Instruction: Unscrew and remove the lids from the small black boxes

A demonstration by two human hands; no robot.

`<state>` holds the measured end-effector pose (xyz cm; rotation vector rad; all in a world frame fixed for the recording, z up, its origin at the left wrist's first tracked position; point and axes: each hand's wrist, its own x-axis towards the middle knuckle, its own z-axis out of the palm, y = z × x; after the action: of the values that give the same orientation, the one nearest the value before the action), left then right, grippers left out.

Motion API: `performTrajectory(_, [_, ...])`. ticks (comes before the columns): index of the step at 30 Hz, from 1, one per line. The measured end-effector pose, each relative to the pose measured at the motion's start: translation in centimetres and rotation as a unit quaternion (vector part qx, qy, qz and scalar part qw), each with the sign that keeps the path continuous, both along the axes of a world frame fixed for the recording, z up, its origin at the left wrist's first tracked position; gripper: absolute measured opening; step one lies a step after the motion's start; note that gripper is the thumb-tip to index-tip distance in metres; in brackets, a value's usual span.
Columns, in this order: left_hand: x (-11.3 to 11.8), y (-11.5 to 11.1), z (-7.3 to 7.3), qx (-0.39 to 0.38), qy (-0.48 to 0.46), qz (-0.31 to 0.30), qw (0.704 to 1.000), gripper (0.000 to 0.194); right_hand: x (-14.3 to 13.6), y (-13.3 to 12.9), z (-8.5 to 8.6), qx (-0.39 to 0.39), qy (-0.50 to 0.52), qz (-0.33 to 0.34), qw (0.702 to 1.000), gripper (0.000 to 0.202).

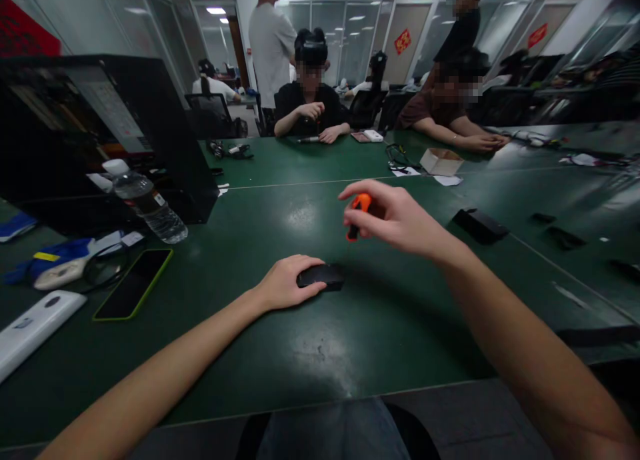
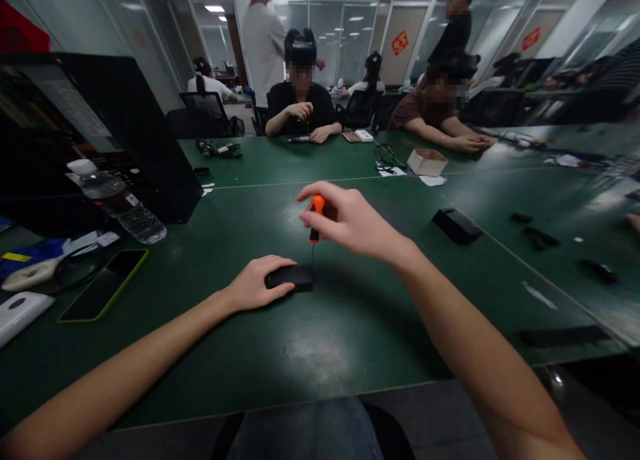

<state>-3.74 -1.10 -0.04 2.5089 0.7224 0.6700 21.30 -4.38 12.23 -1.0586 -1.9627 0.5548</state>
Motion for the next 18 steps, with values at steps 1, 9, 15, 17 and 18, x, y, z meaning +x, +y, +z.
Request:
performTrajectory(1, [0.4,0.5,0.0,0.004,-0.002,0.002,1.0,0.04,-0.3,0.3,1.2,0.0,-0.074,0.039,0.996,0.026])
performTrajectory(9, [1.0,1.6,-0.4,0.001,-0.008,0.05,0.999,0.039,-1.4,2.5,2.7,0.089,-0.191,0.046,0.976,0.014])
performTrajectory(15, [0.3,1.2,-0.1,-0.035,-0.011,0.057,0.998,0.038,-1.3,2.9,1.4,0.054,-0.191,0.063,0.978,0.015])
performTrajectory(17, [0.3,1.2,0.0,-0.042,-0.01,0.056,0.997,0.038,-1.3,2.9,1.5,0.048,-0.193,0.07,0.977,0.015])
performTrajectory(18, [0.3,1.2,0.1,-0.043,-0.01,0.055,0.998,0.038,-1.3,2.9,1.5,0.049,-0.194,0.069,0.977,0.015])
